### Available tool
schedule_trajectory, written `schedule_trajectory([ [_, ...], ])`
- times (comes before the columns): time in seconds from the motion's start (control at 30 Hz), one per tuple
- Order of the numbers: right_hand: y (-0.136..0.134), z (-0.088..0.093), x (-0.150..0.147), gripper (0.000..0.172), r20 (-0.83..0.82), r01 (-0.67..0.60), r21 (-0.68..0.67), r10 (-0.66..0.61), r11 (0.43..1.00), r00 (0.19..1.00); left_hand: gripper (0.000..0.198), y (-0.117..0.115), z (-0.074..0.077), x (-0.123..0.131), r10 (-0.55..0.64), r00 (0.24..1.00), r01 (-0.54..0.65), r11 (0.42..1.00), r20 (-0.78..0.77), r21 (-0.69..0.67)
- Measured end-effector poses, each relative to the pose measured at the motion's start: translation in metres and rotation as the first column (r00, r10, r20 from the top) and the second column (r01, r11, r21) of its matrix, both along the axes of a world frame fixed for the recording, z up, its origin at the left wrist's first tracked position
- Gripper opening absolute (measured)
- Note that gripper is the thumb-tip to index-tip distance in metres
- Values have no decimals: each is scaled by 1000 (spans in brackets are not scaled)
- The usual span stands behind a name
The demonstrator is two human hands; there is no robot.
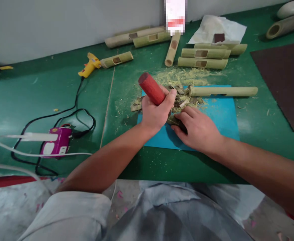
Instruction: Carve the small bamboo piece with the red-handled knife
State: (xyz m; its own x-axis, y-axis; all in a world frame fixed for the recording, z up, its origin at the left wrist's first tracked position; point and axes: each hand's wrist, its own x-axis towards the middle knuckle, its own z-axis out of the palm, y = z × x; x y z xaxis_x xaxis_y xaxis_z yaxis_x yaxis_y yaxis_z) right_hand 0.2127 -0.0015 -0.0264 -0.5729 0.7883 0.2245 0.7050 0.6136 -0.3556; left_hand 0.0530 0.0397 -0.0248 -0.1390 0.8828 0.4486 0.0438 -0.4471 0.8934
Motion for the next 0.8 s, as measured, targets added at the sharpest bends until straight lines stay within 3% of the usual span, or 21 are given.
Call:
schedule_trajectory([
  [0.5, 0, 0, 2, 20, -13, -7, -2, 7, 1000, 1000, 48, 2, 0, -4, -2, 997, 2, 1000, -77, -4],
  [0.8, -2, 1, 1, 21, -25, -22, 2, 22, 1000, 999, 53, 1, 1, -2, -4, 996, 7, 999, -88, 41],
])
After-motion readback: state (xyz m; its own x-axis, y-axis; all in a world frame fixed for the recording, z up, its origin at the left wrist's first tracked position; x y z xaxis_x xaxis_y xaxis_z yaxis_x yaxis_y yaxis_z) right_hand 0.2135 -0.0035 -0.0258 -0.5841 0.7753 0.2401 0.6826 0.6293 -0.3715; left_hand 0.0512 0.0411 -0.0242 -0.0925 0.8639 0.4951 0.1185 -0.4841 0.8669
